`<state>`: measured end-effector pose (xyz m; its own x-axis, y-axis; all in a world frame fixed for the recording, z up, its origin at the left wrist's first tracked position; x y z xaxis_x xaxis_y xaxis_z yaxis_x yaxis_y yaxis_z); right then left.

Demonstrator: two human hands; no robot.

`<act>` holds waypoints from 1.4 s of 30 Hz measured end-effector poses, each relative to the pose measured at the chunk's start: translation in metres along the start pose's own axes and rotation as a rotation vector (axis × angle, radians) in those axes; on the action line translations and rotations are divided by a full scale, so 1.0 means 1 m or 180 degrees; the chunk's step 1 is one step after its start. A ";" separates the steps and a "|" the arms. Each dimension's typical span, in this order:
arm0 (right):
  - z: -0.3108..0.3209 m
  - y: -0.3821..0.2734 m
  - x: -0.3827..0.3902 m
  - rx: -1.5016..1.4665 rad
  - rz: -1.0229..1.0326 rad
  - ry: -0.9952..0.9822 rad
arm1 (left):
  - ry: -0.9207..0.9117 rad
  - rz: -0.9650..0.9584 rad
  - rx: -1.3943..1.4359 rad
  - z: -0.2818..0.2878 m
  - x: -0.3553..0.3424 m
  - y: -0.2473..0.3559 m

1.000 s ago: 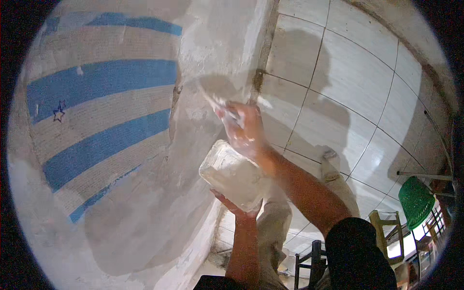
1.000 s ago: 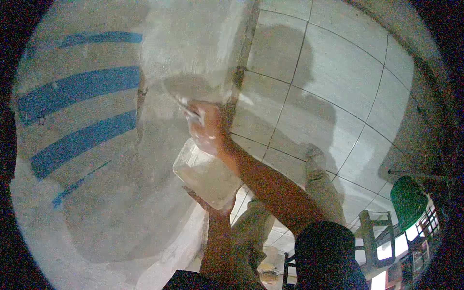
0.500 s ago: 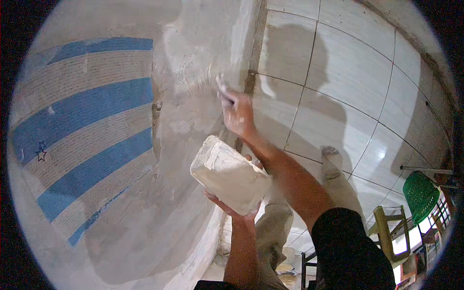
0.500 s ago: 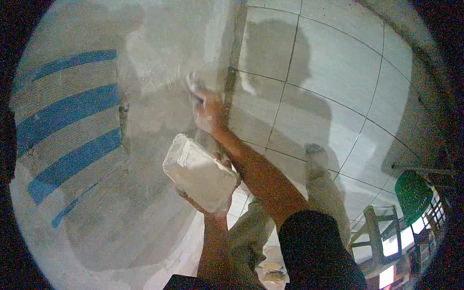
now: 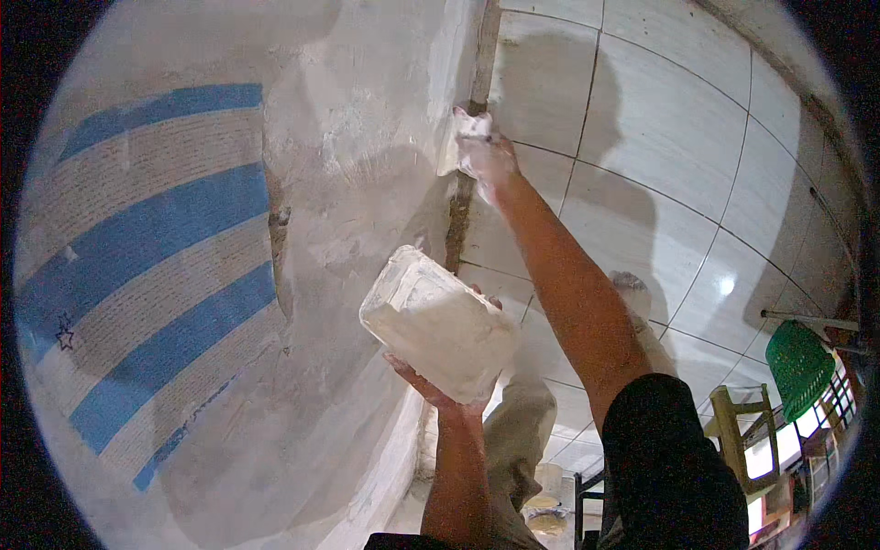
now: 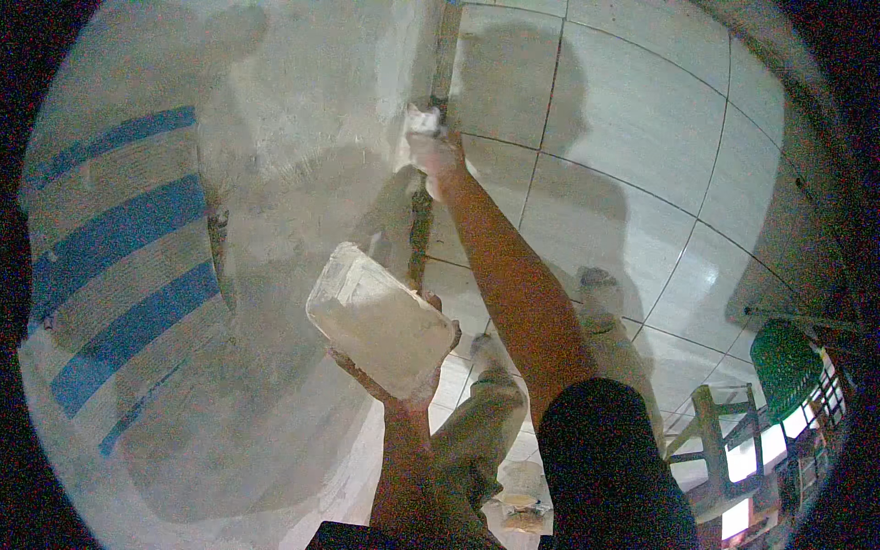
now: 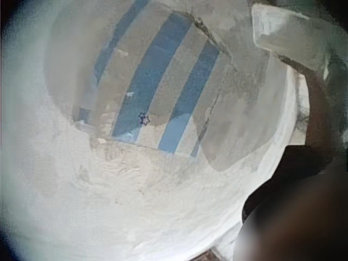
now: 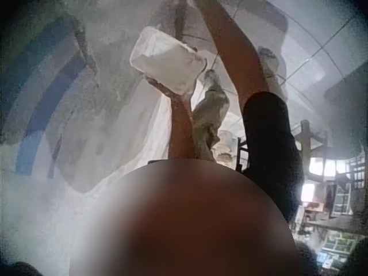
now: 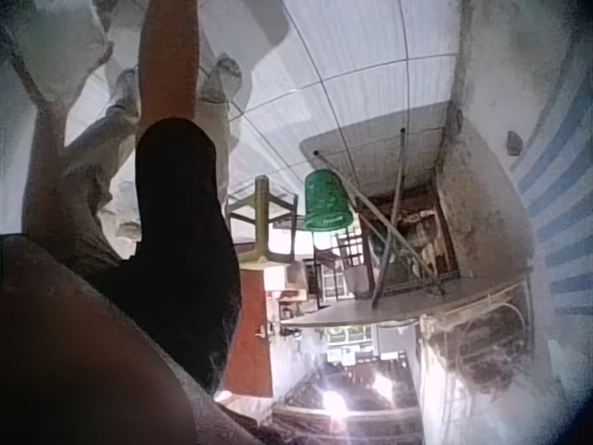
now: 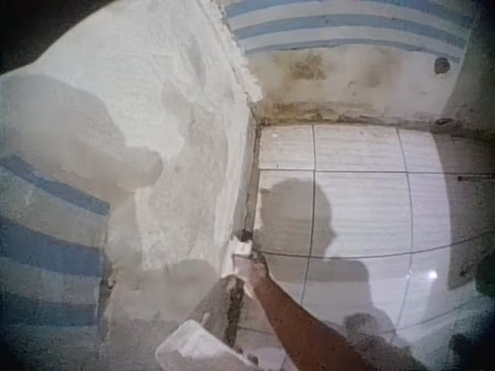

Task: Apply plaster or joint compound to a wall using a putty knife or trowel.

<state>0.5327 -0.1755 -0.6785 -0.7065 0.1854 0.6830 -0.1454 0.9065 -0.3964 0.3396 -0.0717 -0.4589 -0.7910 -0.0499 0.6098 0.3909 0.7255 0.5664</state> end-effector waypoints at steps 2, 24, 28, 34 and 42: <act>-0.019 -0.020 0.009 0.0929 0.0121 -0.0331 | 0.0056 0.0117 0.0217 -0.002 -0.002 -0.009; -0.047 -0.068 0.156 0.2921 0.3616 -0.1681 | -0.1086 0.1139 0.1379 -0.036 0.017 -0.019; -0.026 -0.117 0.097 0.2768 0.2376 0.0002 | -0.0793 0.0952 0.0926 -0.021 0.017 -0.015; -0.053 -0.156 -0.035 0.0235 0.0788 -0.0551 | -0.0937 0.1060 0.0971 -0.037 0.019 -0.029; -0.133 -0.213 0.145 0.2561 0.3483 -0.0499 | -0.0574 0.0805 0.0712 -0.027 0.014 -0.015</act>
<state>0.5534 -0.2914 -0.4138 -0.7822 0.5654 -0.2619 0.2124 -0.1533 -0.9651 0.3354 -0.1024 -0.4441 -0.7605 0.2571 0.5962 0.4878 0.8323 0.2633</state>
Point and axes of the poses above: each hand's wrist, its own x-axis away from the middle knuckle, its own z-axis out of the back of the hand, y = z × x, the point moved 10 cm from there along -x, towards the middle knuckle, and after that the axes turned 8 degrees about y, right-handed, at the moved point
